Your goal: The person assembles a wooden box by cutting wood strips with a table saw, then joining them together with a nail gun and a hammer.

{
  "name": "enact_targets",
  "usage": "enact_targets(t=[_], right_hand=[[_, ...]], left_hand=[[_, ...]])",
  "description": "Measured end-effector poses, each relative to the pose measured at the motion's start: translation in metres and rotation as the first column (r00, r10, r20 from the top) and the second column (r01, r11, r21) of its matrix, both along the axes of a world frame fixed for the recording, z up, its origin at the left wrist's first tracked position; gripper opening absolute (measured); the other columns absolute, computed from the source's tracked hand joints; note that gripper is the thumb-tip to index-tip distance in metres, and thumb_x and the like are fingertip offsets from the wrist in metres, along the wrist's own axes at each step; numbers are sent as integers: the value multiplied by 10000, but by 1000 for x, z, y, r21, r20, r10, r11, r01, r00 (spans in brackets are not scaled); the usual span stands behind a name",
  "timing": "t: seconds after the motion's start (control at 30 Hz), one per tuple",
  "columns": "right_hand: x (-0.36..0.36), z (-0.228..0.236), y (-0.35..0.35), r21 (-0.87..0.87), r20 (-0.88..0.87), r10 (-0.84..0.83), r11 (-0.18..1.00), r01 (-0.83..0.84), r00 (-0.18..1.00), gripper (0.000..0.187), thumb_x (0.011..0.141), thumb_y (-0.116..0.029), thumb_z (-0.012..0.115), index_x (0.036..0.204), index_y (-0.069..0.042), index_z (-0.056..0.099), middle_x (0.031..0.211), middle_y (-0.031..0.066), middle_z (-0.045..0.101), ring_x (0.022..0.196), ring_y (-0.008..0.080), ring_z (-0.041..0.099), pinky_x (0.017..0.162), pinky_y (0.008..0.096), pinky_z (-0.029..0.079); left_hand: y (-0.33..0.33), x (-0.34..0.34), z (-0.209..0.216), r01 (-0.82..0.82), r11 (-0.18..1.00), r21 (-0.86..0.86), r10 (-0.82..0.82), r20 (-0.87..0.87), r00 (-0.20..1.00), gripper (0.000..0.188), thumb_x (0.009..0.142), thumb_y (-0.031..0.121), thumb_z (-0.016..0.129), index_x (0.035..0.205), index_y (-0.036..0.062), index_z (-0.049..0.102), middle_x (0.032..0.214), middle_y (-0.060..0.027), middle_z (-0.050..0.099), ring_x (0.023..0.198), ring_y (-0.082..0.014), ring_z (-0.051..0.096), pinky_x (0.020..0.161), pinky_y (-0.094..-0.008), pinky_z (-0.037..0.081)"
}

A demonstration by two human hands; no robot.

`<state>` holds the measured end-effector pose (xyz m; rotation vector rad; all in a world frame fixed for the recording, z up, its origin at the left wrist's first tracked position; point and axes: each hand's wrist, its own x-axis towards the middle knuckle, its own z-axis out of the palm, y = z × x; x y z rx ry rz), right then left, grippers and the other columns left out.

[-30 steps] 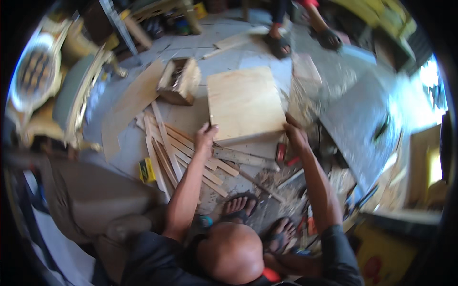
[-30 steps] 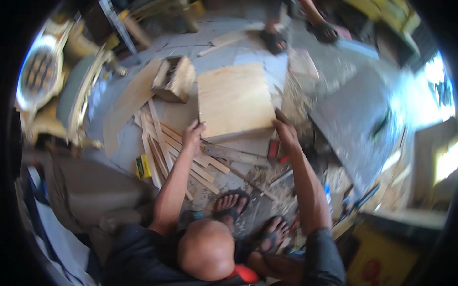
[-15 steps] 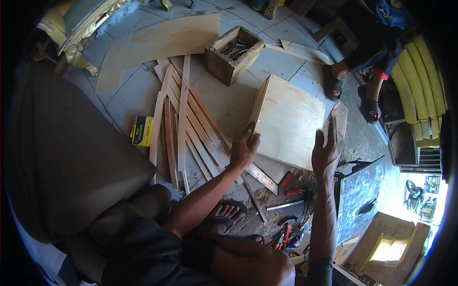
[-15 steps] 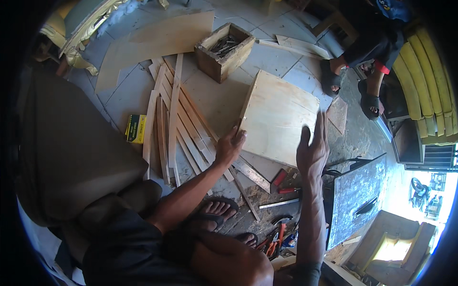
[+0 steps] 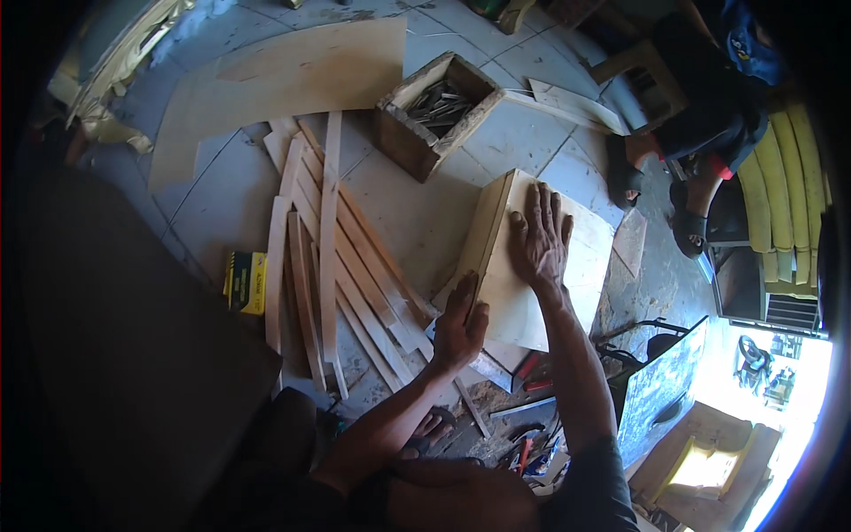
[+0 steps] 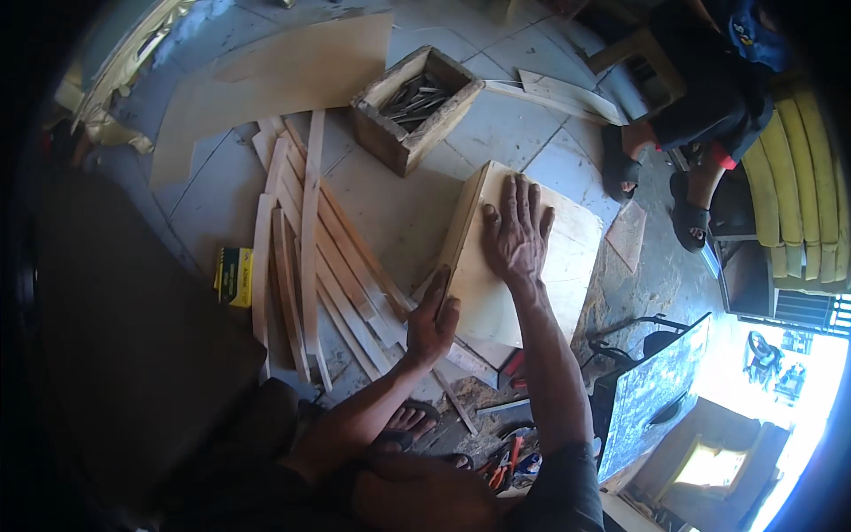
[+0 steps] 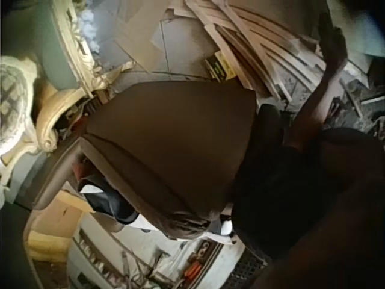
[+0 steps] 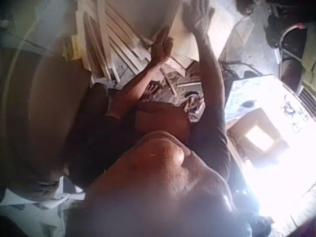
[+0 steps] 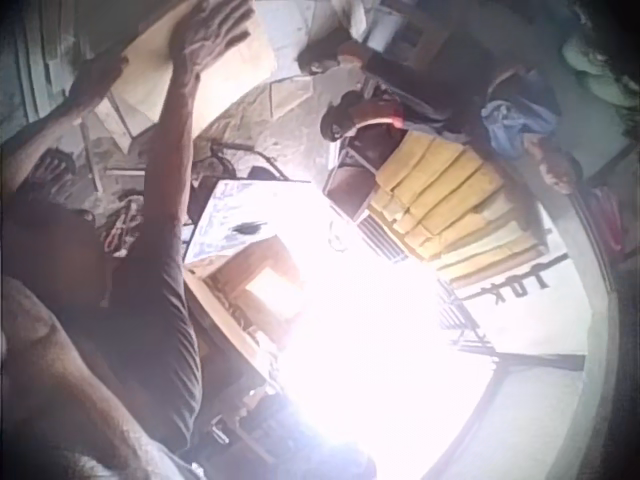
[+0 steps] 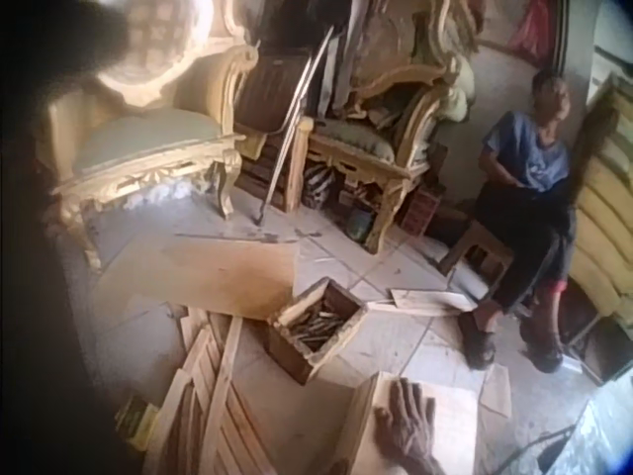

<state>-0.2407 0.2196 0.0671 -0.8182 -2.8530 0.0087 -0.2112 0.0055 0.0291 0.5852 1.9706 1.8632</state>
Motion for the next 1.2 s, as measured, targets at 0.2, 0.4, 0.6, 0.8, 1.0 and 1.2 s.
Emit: enact_targets(t=[0.2,0.4,0.6,0.8,1.0,1.2], right_hand=[[-41,16,44,-169,-134,-69,985,46,989,343,1047,-395,507,1159,-121,681,1123,140,692,1126,378,623,1013,534,423],[-54,17,46,-204,-136,-87,977,58,987,380,1057,-393,473,1009,-89,695,1039,149,719,1048,374,642,962,502,458],[-53,19,49,-233,-172,-90,971,48,981,401,1054,-403,492,961,-73,701,996,161,725,1041,382,644,958,499,457],[-17,13,75,-156,-198,-12,988,-20,980,352,1058,-384,456,1037,-118,686,1070,120,726,1042,365,654,974,497,459],[112,8,115,-205,-169,-519,850,485,838,615,1059,-499,404,1538,-115,444,1574,247,420,1473,421,359,1205,490,313],[198,-2,22,-556,120,-772,469,686,624,813,1050,-646,247,1232,18,681,1207,392,622,1214,553,562,1040,560,437]], left_hand=[[1,7,-5,24,1000,15,-24,-9,1000,550,1048,255,543,1530,13,438,1549,-246,465,1474,-373,414,1212,-437,335],[-1,6,-3,4,999,40,-5,30,1000,560,1061,302,531,1522,-5,450,1549,-233,476,1462,-351,434,1207,-425,341],[5,11,-4,-29,999,-20,29,-12,1000,561,1076,331,495,1507,-27,461,1522,-250,497,1435,-356,464,1197,-434,355],[10,12,-10,-4,1000,-24,4,-29,1000,582,1088,355,466,1487,-69,462,1500,-284,503,1419,-393,474,1181,-450,365],[11,20,-17,5,1000,-16,-3,126,992,569,1094,349,438,1464,-80,476,1432,-293,551,1343,-395,536,1125,-426,407],[11,16,-16,-121,986,-119,115,-58,992,524,1108,398,403,1142,-84,605,1002,-201,671,913,-291,630,855,-420,505]])
